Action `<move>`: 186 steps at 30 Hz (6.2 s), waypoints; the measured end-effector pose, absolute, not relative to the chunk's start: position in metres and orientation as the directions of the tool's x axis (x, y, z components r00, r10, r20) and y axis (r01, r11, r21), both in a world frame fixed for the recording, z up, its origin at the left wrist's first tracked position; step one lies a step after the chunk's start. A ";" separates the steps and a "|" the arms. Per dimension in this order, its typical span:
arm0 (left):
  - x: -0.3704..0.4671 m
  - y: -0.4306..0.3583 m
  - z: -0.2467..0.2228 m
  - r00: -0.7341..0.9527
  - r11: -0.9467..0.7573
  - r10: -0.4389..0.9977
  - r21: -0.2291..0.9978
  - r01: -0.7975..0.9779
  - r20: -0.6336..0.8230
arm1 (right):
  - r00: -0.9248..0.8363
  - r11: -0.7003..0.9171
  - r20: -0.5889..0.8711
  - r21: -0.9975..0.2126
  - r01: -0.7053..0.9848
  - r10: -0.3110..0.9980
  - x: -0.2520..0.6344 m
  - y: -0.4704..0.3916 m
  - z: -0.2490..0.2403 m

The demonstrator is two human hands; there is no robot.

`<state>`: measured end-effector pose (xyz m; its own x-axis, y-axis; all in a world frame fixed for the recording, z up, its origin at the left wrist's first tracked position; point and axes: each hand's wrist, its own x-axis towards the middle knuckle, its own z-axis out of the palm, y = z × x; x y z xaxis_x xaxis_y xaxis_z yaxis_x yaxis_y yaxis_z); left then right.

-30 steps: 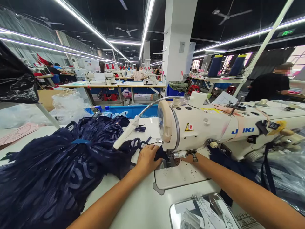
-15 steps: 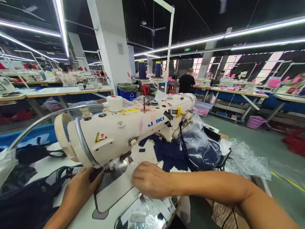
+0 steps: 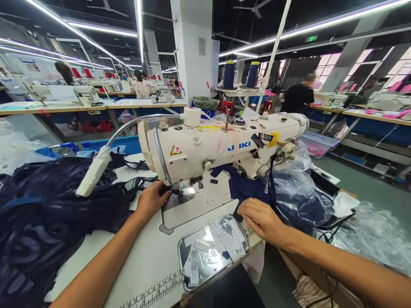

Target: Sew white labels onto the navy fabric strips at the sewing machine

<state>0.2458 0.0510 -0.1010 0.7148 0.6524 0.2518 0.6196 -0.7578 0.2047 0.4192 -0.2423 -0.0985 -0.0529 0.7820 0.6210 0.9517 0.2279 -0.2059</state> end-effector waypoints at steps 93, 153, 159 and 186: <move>0.174 0.005 -0.080 0.339 -0.012 0.932 0.947 -0.320 0.126 | -0.111 0.011 -0.098 -0.699 0.715 0.989 0.338 -0.181 -0.076; 0.139 0.014 -0.057 0.596 -0.268 0.789 0.957 0.115 0.149 | 0.402 0.184 -0.051 -0.832 -0.523 0.914 0.265 -0.054 -0.093; 0.139 0.015 -0.058 0.603 -0.274 0.783 0.956 0.109 0.156 | 0.401 0.184 -0.043 -0.839 -0.511 0.915 0.266 -0.057 -0.093; 0.145 0.013 -0.064 0.542 -0.124 0.834 0.992 0.008 0.100 | 0.354 0.135 -0.079 -0.831 -0.540 0.932 0.263 -0.067 -0.085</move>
<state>0.1452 0.0133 -0.0643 0.5419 0.8345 0.0998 0.0081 -0.1239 0.9923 0.2627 -0.0667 -0.0852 0.3545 0.9317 -0.0788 -0.5400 0.1352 -0.8307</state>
